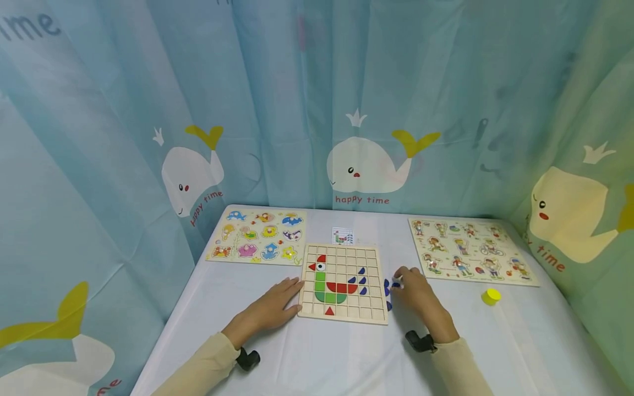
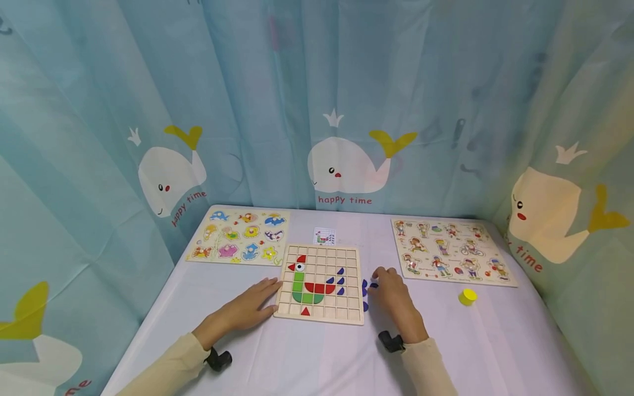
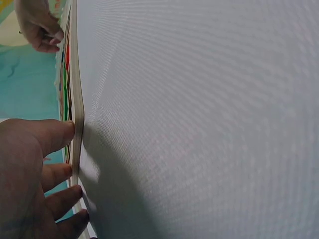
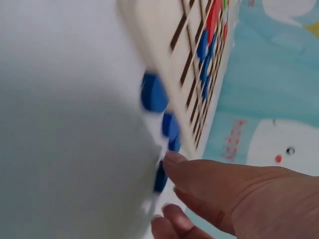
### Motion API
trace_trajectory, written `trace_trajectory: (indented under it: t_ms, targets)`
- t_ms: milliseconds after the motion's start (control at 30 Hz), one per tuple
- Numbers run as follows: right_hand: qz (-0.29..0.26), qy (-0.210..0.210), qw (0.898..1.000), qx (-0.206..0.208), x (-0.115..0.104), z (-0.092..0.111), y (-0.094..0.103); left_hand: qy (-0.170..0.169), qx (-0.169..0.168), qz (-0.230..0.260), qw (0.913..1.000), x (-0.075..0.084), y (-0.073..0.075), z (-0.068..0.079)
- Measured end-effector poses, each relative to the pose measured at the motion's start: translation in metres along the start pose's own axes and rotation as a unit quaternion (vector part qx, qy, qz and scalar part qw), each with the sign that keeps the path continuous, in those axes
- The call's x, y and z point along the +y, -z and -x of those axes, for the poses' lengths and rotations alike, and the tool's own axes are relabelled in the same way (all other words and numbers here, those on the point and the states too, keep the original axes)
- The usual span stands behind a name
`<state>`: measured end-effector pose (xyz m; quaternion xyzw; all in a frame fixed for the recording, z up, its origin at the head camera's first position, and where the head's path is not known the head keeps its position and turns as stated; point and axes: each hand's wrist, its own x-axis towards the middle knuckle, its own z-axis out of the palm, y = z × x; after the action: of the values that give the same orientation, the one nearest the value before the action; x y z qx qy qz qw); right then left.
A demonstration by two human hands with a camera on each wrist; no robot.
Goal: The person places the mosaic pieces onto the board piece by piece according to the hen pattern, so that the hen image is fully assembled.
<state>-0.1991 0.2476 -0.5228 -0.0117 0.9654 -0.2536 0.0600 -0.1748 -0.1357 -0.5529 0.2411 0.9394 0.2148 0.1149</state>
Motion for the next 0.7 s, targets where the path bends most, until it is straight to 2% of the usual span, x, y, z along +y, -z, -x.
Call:
trace_trajectory:
  t_ms: [267, 500, 700]
  targets:
    - [-0.012, -0.004, 1.000, -0.014, 0.025, -0.010, 0.003, 0.000, 0.001, 0.001, 1.0000, 0.001, 0.000, 0.000]
    - [-0.016, 0.022, 0.999, -0.022, 0.021, -0.014, -0.001, -0.002, 0.001, 0.002, 1.0000, 0.001, 0.001, 0.002]
    - [-0.002, 0.015, 1.000, -0.010, 0.019, -0.013, 0.000, -0.001, 0.001, 0.002, 1.0000, 0.002, 0.002, 0.002]
